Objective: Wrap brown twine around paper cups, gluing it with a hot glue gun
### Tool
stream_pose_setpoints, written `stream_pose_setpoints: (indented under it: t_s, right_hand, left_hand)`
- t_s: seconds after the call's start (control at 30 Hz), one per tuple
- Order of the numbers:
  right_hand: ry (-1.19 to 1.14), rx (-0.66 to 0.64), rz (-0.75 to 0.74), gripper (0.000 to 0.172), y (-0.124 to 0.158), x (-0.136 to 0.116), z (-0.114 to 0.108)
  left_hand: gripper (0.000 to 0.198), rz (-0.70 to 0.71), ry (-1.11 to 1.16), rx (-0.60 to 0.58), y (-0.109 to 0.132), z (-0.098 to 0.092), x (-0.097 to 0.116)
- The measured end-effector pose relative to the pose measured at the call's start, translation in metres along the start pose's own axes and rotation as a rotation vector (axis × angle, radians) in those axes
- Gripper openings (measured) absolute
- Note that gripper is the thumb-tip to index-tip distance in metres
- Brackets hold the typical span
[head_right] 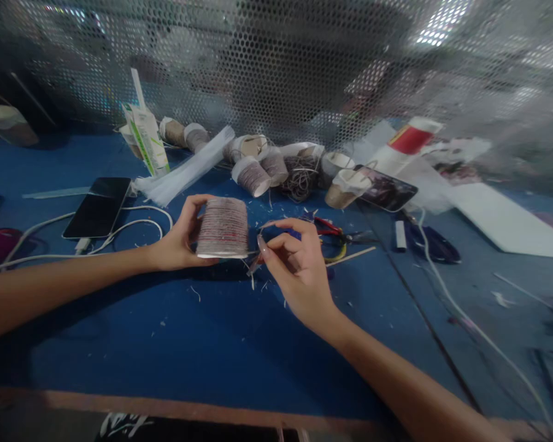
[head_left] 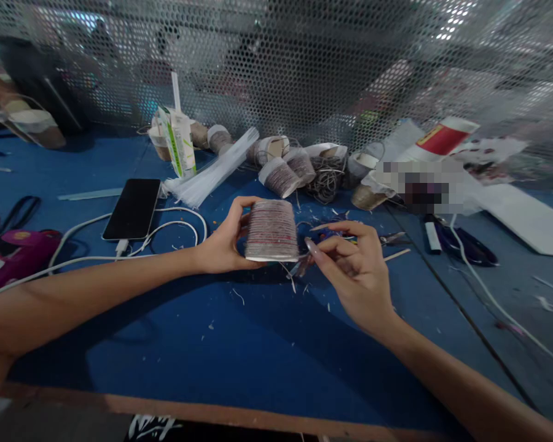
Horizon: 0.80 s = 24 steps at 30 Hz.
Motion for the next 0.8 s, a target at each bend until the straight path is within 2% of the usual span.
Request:
stream_pose_setpoints:
  t_s: [0.17,0.3,0.37,0.4,0.47,0.6,0.67,0.8]
  right_hand:
    - [-0.002,-0.017,0.047,0.028,0.003,0.022,0.002]
    - [0.038,0.226,0.011,0.035,0.001,0.038,-0.025]
    - [0.089,0.347,-0.083,0.037,0.001,0.031,-0.039]
    - [0.111,0.368,-0.151,0.037,0.002,0.024,-0.041]
    - [0.129,0.305,-0.309,0.031,0.005,0.004,-0.037]
    - [0.260,-0.044,-0.555,0.023,0.024,-0.034,-0.002]
    - [0.351,-0.155,-0.588,0.022,0.033,-0.039,0.011]
    - [0.421,-0.217,-0.576,0.017,0.037,-0.036,0.018]
  left_hand:
    - [0.079,-0.131,0.129,0.039,-0.001,-0.002,-0.009]
    - [0.076,-0.253,0.227,0.096,-0.001,-0.008,-0.021]
    - [0.073,-0.327,0.267,0.077,-0.001,-0.007,-0.028]
    - [0.073,-0.347,0.278,0.066,-0.001,-0.006,-0.031]
    - [0.077,-0.346,0.280,0.049,-0.001,-0.005,-0.031]
    - [0.081,-0.306,0.262,0.014,-0.002,0.000,-0.028]
    - [0.080,-0.304,0.262,0.008,-0.002,0.001,-0.027]
    - [0.081,-0.319,0.235,0.003,-0.002,0.001,-0.026]
Point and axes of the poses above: each hand's wrist, its own y-axis away from the middle knuckle, its own z-axis out of the palm, x = y × z, the point moved 9 cm from there along -y, towards the middle knuckle, and after that the axes turned 3 degrees about z, right-handed, at the moved point
